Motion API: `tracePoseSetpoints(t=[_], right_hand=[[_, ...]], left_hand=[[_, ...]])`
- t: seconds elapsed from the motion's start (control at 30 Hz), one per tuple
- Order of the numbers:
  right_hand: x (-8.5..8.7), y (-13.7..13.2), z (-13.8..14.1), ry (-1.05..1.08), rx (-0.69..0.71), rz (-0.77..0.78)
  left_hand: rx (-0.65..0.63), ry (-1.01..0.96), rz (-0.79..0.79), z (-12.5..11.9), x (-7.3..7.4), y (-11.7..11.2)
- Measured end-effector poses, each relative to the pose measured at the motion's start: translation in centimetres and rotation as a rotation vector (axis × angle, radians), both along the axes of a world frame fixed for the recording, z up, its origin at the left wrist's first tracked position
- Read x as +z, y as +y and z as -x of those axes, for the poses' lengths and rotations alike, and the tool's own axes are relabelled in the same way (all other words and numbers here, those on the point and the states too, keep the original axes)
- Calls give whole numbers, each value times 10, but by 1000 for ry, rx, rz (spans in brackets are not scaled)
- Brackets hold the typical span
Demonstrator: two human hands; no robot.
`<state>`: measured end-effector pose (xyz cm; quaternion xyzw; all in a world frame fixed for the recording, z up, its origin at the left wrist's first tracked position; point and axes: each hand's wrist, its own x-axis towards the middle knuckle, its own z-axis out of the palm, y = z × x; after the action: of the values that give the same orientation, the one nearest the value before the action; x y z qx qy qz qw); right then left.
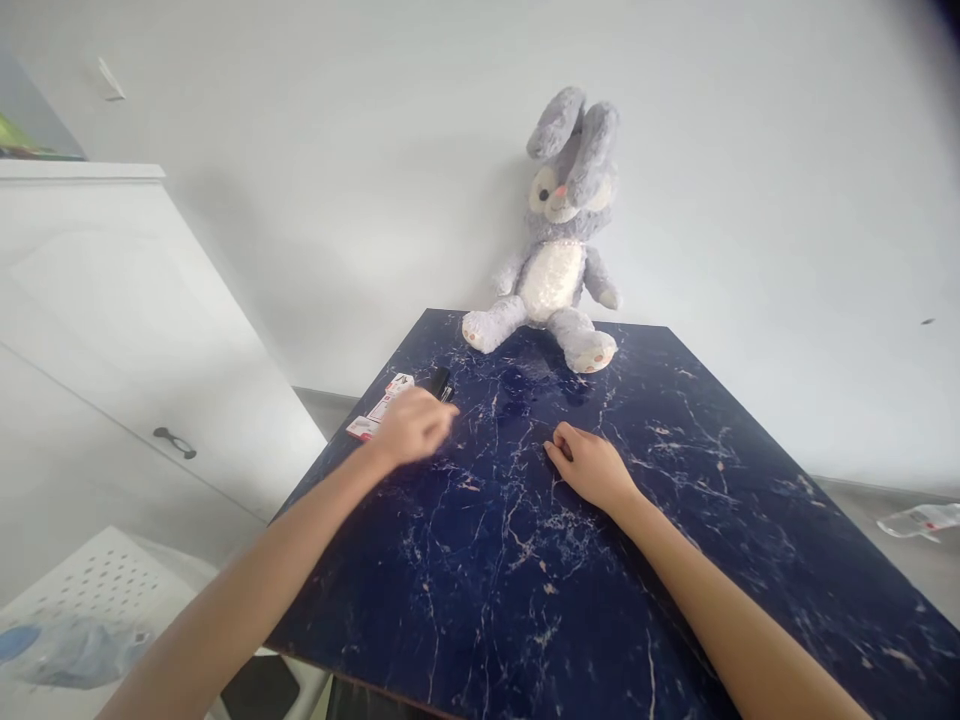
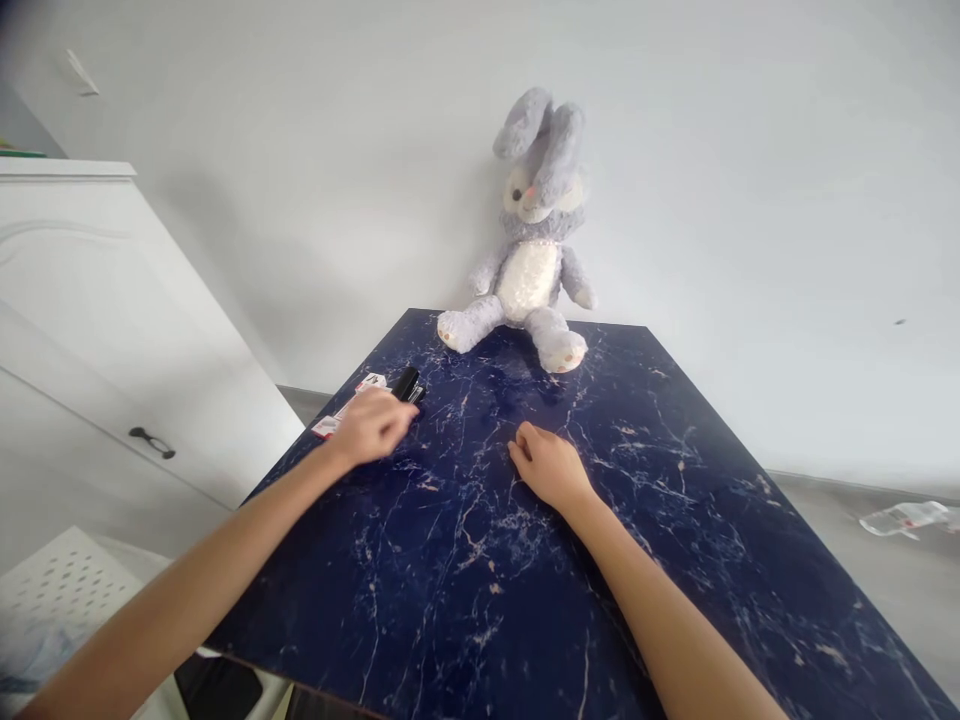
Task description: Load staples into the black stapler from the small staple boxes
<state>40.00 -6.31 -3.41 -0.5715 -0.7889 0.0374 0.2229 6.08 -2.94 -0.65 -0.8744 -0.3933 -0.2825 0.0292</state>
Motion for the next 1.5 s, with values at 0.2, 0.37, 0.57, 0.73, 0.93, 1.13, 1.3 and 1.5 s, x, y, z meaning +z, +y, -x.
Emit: tracePoseSetpoints(t=[0.2, 0.37, 0.57, 0.73, 0.93, 1.13, 1.3, 1.5], right_hand=[[0, 0, 0, -11, 14, -12], [-2, 2, 0, -11, 16, -34], [-1, 2, 0, 0, 17, -17], [7, -3, -1, 135, 117, -8], [11, -14, 1, 334, 395, 170], [24, -18, 1, 378, 381, 366], [39, -17, -2, 258, 394, 405], [29, -20, -14, 287, 172, 296]], left_hand=[[647, -171, 171, 89, 5, 44], [401, -121, 416, 65, -2, 60], [175, -126, 464, 13, 2, 59], [-145, -125, 522, -37, -2, 21], [-216, -253, 654, -55, -2, -16], [-244, -165, 652, -34, 9, -27], [-251, -42, 552, -42, 10, -35], [-128, -45, 438, -38, 0, -30]])
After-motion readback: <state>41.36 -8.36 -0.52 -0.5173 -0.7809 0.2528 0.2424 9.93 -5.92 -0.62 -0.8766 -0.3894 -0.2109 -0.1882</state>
